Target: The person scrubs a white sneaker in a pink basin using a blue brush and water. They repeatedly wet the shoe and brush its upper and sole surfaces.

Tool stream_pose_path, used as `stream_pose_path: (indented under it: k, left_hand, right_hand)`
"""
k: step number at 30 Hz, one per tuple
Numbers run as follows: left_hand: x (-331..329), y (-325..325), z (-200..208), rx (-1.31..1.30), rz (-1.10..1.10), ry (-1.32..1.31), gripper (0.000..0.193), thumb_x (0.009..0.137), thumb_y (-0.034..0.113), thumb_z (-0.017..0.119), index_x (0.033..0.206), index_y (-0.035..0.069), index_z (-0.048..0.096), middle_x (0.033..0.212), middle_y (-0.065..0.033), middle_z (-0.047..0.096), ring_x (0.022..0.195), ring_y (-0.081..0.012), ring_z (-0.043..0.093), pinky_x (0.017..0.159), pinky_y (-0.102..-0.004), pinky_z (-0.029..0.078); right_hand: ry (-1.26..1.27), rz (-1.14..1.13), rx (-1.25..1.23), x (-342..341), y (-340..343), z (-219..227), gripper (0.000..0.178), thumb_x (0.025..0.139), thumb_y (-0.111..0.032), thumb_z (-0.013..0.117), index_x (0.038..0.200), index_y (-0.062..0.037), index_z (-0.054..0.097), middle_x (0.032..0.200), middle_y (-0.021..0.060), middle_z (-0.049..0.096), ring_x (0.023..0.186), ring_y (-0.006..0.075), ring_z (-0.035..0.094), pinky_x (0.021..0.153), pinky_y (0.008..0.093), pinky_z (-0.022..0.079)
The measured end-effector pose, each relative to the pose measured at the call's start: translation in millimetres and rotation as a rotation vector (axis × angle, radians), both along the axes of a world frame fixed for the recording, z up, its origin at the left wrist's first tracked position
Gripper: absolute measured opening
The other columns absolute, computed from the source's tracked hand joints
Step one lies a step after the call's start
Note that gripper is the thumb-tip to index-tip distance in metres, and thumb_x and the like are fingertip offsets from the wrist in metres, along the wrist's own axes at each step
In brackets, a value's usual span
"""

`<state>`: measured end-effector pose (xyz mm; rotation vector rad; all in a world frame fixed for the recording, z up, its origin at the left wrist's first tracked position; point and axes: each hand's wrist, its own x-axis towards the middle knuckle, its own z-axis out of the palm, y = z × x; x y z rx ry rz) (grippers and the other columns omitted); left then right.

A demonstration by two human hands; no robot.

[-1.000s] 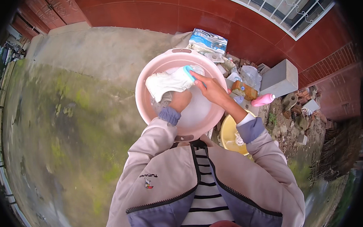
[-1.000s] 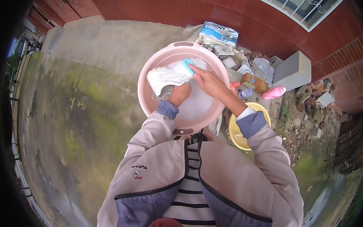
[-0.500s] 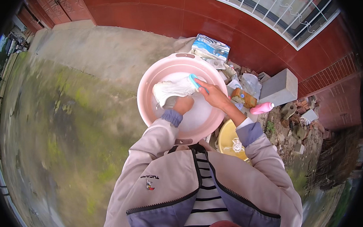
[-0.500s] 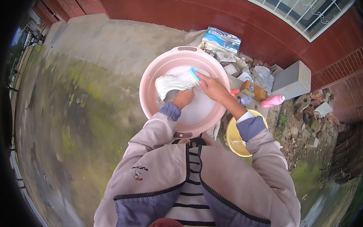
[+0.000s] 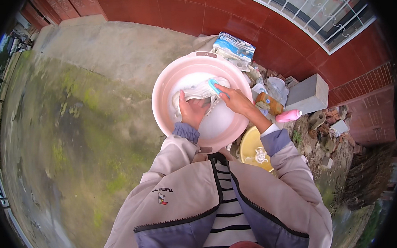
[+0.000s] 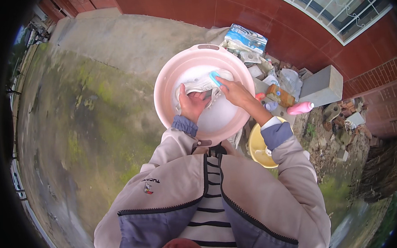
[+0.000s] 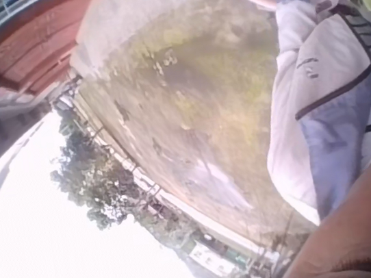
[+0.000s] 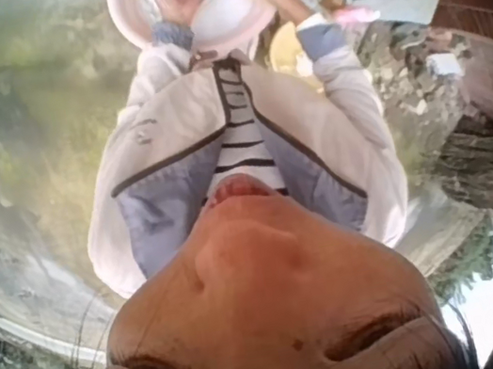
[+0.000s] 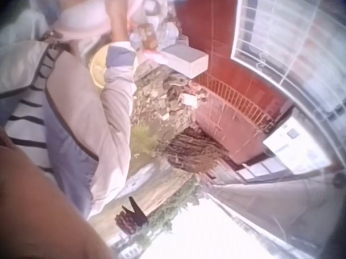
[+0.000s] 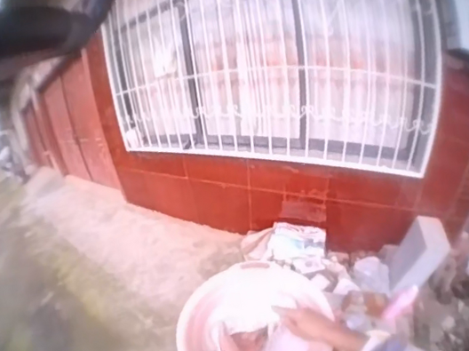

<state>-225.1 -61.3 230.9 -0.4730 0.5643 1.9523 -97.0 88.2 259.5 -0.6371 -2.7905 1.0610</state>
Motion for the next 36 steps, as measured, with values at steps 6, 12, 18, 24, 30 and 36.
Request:
stream_pose_path:
  k: [6, 12, 18, 24, 30, 36]
  left_hand:
    - [3.5, 6.6, -32.5, -0.005, 0.103, 0.083, 0.053, 0.109, 0.037, 0.024, 0.146, 0.000, 0.034, 0.149, -0.0206, 0.042, 0.142, -0.0333, 0.038, 0.118, -0.0486, 0.030]
    - [13.9, 1.2, -8.0, 0.118, 0.084, 0.210, 0.050, 0.110, 0.033, 0.027, 0.146, 0.000, 0.035, 0.147, -0.0155, 0.044, 0.136, -0.0296, 0.042, 0.117, -0.0452, 0.030]
    - [7.8, -2.1, -13.6, 0.129, 0.049, 0.265, 0.057, 0.107, 0.047, 0.035, 0.147, 0.006, 0.036, 0.149, -0.0146, 0.044, 0.139, -0.0279, 0.042, 0.116, -0.0449, 0.029]
    - [9.6, 8.2, -18.8, -0.004, 0.003, 0.392, 0.063, 0.107, 0.053, 0.029, 0.149, 0.006, 0.034, 0.147, -0.0171, 0.045, 0.136, -0.0277, 0.043, 0.114, -0.0438, 0.032]
    - [17.0, 6.0, 4.4, -0.057, 0.006, 0.379, 0.062, 0.108, 0.049, 0.025, 0.146, 0.001, 0.035, 0.144, -0.0177, 0.046, 0.131, -0.0293, 0.047, 0.114, -0.0454, 0.032]
    - [-4.7, 17.4, 11.3, -0.074, -0.086, 0.360, 0.055, 0.108, 0.044, 0.028, 0.142, 0.002, 0.038, 0.136, -0.0200, 0.054, 0.125, -0.0303, 0.053, 0.109, -0.0479, 0.039]
  right_hand:
    - [0.081, 0.057, -0.104, -8.5, -51.2, 20.3, 0.045, 0.101, -0.017, 0.053, 0.146, -0.0208, 0.050, 0.109, 0.0300, 0.066, 0.096, 0.0445, 0.066, 0.085, 0.0453, 0.051]
    - [-0.011, -0.135, -0.088, -18.4, -47.7, 17.6, 0.045, 0.100, -0.019, 0.052, 0.144, -0.0221, 0.051, 0.089, 0.0269, 0.068, 0.083, 0.0480, 0.065, 0.074, 0.0557, 0.049]
    - [0.066, -0.097, -0.083, -23.8, -80.6, 12.2, 0.045, 0.102, -0.014, 0.051, 0.147, -0.0196, 0.048, 0.095, 0.0294, 0.068, 0.091, 0.0476, 0.066, 0.078, 0.0469, 0.051]
    - [0.178, -0.163, -0.157, -26.6, -76.4, 8.6, 0.045, 0.102, -0.017, 0.051, 0.147, -0.0190, 0.048, 0.103, 0.0313, 0.067, 0.098, 0.0463, 0.065, 0.083, 0.0465, 0.051]
    - [0.119, -0.246, -0.169, -22.0, -43.8, -2.1, 0.044, 0.101, -0.017, 0.050, 0.145, -0.0155, 0.050, 0.104, 0.0287, 0.067, 0.097, 0.0443, 0.066, 0.081, 0.0480, 0.052]
    - [0.204, -0.260, -0.104, -24.4, -11.8, -36.7, 0.045, 0.100, -0.021, 0.051, 0.145, -0.0158, 0.050, 0.121, 0.0282, 0.064, 0.107, 0.0448, 0.064, 0.091, 0.0452, 0.050]
